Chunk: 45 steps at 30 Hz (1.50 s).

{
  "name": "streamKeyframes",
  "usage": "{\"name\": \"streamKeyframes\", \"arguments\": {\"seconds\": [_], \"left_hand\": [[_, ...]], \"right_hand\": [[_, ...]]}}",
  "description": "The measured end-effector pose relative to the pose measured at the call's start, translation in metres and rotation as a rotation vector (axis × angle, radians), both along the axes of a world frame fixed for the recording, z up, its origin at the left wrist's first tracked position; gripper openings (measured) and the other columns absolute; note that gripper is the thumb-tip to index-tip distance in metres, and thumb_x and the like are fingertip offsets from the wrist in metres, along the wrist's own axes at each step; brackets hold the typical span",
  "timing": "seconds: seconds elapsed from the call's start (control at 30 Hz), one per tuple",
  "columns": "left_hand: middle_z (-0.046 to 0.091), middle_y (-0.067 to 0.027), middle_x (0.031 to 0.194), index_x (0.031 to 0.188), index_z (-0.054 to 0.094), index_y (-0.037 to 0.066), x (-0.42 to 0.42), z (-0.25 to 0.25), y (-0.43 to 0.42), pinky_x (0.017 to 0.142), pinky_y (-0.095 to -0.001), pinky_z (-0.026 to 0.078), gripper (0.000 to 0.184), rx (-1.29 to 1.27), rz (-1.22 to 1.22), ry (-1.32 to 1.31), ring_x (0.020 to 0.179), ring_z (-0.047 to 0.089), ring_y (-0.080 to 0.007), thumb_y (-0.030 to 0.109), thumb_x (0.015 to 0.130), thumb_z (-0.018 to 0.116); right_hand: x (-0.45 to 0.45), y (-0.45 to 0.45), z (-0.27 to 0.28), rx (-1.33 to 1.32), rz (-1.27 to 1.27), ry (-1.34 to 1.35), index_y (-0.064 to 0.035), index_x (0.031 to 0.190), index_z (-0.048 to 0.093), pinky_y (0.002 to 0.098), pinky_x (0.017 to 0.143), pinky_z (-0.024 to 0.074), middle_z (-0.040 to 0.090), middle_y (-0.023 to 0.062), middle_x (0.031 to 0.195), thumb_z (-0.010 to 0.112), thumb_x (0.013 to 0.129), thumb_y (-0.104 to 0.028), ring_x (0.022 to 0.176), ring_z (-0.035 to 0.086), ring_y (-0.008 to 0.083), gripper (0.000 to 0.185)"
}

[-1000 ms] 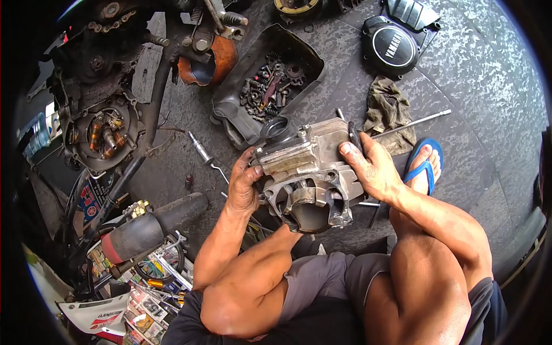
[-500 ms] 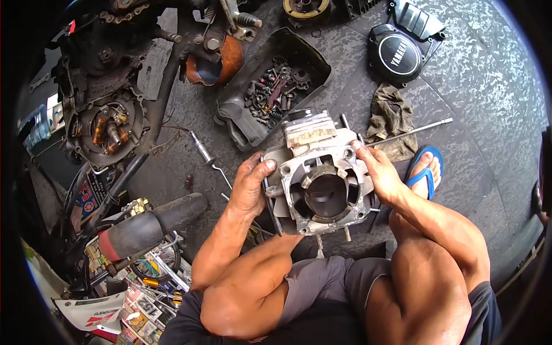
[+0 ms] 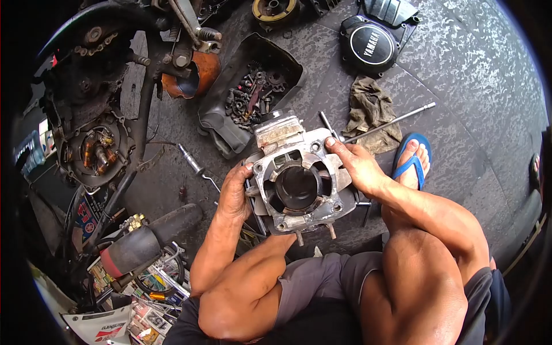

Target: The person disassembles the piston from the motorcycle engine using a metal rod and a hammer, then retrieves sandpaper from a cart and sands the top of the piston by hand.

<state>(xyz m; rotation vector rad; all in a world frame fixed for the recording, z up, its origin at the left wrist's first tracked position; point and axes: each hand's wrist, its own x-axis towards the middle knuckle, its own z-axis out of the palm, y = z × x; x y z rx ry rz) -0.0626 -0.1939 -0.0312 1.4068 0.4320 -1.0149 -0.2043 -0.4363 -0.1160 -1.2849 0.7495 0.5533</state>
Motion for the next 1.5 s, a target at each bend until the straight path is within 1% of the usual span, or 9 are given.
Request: {"name": "streamKeyframes", "arguments": {"seconds": [0.27, 0.83, 0.93, 1.0, 1.03, 1.07, 1.13, 1.2, 1.5], "left_hand": [[0.069, -0.0117, 0.117, 0.127, 0.06, -0.003, 0.0, -0.008, 0.002, 0.093, -0.0347, 0.055, 0.05, -0.074, 0.025, 0.041, 0.104, 0.067, -0.0192, 0.03, 0.091, 0.069], [0.065, -0.0147, 0.126, 0.134, 0.054, -0.004, 0.006, 0.002, -0.039, 0.099, -0.0366, 0.052, 0.059, -0.084, -0.045, 0.05, 0.111, 0.065, -0.0238, 0.029, 0.088, 0.069], [0.065, -0.0154, 0.123, 0.136, 0.049, -0.006, 0.015, 0.014, -0.055, 0.099, -0.0362, 0.051, 0.059, -0.115, -0.105, 0.018, 0.11, 0.064, -0.0228, 0.025, 0.089, 0.069], [0.065, -0.0166, 0.121, 0.136, 0.044, -0.007, 0.02, 0.024, -0.072, 0.099, -0.0366, 0.051, 0.06, -0.103, -0.213, -0.057, 0.111, 0.063, -0.022, 0.019, 0.089, 0.07], [0.064, -0.0174, 0.12, 0.136, 0.041, -0.008, 0.023, 0.027, -0.082, 0.1, -0.0374, 0.05, 0.061, -0.112, -0.209, -0.051, 0.112, 0.062, -0.0221, 0.014, 0.088, 0.071], [0.064, -0.0171, 0.121, 0.135, 0.042, -0.008, 0.024, 0.032, -0.095, 0.101, -0.0369, 0.049, 0.062, -0.118, -0.246, -0.066, 0.112, 0.062, -0.0222, 0.013, 0.086, 0.073], [0.064, -0.0173, 0.121, 0.135, 0.042, -0.009, 0.026, 0.038, -0.122, 0.101, -0.0363, 0.048, 0.064, -0.1, -0.3, -0.122, 0.112, 0.062, -0.0219, 0.014, 0.085, 0.075], [0.064, -0.0169, 0.12, 0.135, 0.041, -0.01, 0.026, 0.035, -0.153, 0.099, -0.0352, 0.049, 0.066, -0.131, -0.299, -0.159, 0.11, 0.062, -0.0209, 0.015, 0.085, 0.076], [0.068, -0.0126, 0.109, 0.124, 0.056, -0.007, -0.001, -0.018, -0.279, 0.087, -0.0333, 0.056, 0.046, -0.331, -0.28, -0.043, 0.095, 0.067, -0.019, 0.015, 0.087, 0.072]], "right_hand": [[0.005, -0.011, 0.022, -0.15, 0.063, 0.049, 0.0118, 0.094, 0.068, 0.0499, 0.092, 0.0487, 0.068, 0.0354, 0.094, 0.043, 0.089, -0.079, 0.102, 0.068, 0.0443, 0.094], [-0.004, -0.035, 0.04, -0.196, -0.024, 0.01, 0.0122, 0.095, 0.065, 0.0506, 0.089, 0.0497, 0.067, 0.0349, 0.095, 0.049, 0.088, -0.076, 0.099, 0.068, 0.0434, 0.09], [-0.008, -0.041, 0.027, -0.18, -0.099, 0.026, 0.0119, 0.105, 0.064, 0.045, 0.093, 0.0475, 0.067, 0.0335, 0.106, 0.05, 0.09, -0.074, 0.106, 0.066, 0.0373, 0.089], [-0.018, -0.031, -0.013, -0.013, -0.406, -0.069, 0.0056, 0.124, 0.061, 0.0335, 0.096, 0.0443, 0.067, 0.0157, 0.116, 0.055, 0.097, -0.059, 0.109, 0.059, 0.0206, 0.071], [-0.009, -0.047, 0.023, 0.144, -0.476, -0.136, 0.0076, 0.123, 0.061, 0.0355, 0.096, 0.0452, 0.069, 0.0167, 0.115, 0.058, 0.092, -0.064, 0.108, 0.062, 0.0249, 0.078], [-0.007, -0.055, 0.044, 0.126, -0.56, -0.029, 0.0043, 0.122, 0.064, 0.0326, 0.093, 0.0478, 0.068, 0.0123, 0.116, 0.06, 0.095, -0.057, 0.105, 0.063, 0.0209, 0.067], [-0.012, -0.067, 0.031, 0.429, -0.723, -0.191, 0.0023, 0.125, 0.063, 0.032, 0.09, 0.0507, 0.067, 0.0114, 0.119, 0.059, 0.098, -0.05, 0.103, 0.065, 0.0188, 0.059], [-0.016, -0.082, 0.036, 0.449, -0.88, -0.239, 0.002, 0.129, 0.06, 0.0329, 0.088, 0.0544, 0.07, 0.0098, 0.114, 0.058, 0.1, -0.044, 0.098, 0.067, 0.0185, 0.055], [-0.061, -0.179, 0.029, 0.129, -1.027, -0.212, 0.0013, 0.121, 0.064, 0.032, 0.079, 0.0568, 0.071, 0.0092, 0.108, 0.058, 0.099, -0.051, 0.09, 0.067, 0.0155, 0.057]]}}
